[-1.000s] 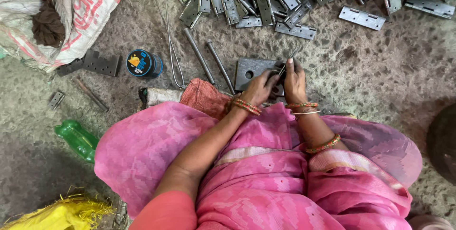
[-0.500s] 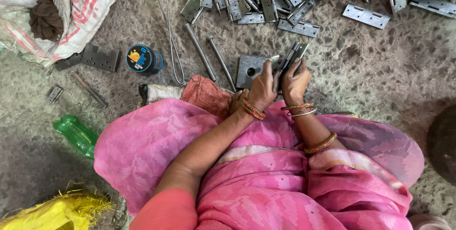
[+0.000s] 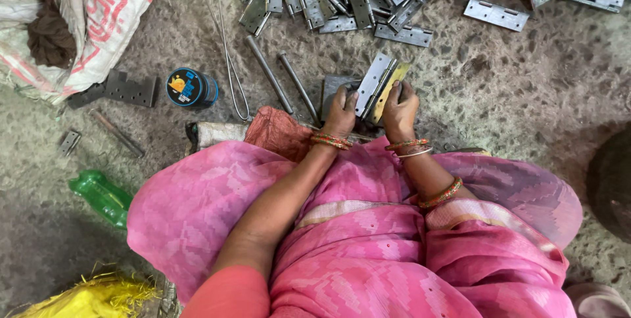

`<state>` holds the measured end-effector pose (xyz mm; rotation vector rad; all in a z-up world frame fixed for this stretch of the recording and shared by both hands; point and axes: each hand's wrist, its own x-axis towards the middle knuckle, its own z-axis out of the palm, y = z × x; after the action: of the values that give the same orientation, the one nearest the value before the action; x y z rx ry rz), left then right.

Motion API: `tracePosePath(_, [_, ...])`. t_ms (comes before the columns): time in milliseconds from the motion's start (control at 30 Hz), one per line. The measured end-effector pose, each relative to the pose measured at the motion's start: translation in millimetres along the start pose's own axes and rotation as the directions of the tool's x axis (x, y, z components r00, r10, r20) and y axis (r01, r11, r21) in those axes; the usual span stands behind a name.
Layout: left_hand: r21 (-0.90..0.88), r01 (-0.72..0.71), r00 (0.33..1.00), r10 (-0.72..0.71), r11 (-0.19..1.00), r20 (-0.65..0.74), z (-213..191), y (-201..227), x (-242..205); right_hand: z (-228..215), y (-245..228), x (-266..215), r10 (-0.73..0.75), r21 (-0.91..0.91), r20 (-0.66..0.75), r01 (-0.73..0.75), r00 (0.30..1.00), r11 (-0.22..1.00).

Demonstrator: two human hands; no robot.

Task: The person sits on the floor and assembles metal hinges by placing them on a metal block, inserting pins, and striking them with a hammer. The person repeatedly picks up hinge parts, aligns them, and hammers the pins into place.

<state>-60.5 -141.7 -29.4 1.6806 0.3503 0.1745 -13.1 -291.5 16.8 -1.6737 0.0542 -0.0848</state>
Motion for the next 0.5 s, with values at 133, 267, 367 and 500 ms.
tracePosePath(133, [0.2,-0.012,1.0,0.014,0.98,-0.009,-3.4,3.2,-5.7,0.1,-2.4,10.1,0.143,-0.085,0.085,-0.136,0.986,0.987])
tracePosePath(267, [0.031,0.15,0.988,-0.151,0.988,0.031,-3.2,43.5,3.6,-9.6,-6.7,21.4,0.29,-0.201,0.069,-0.271,0.955,0.941])
tracePosePath(367, [-0.148,0.146,0.985,-0.158,0.978,-0.072,-7.6,85.1,11.6,-14.3,-9.3,20.3,0.299,0.088,0.054,-0.303,0.953,0.949])
tracePosePath(500, [0.028,-0.49,0.812,0.469,0.871,-0.347,-29.5,122.7,31.0,-11.2,-18.1,20.1,0.318,0.135,0.077,-0.326,0.945,0.936])
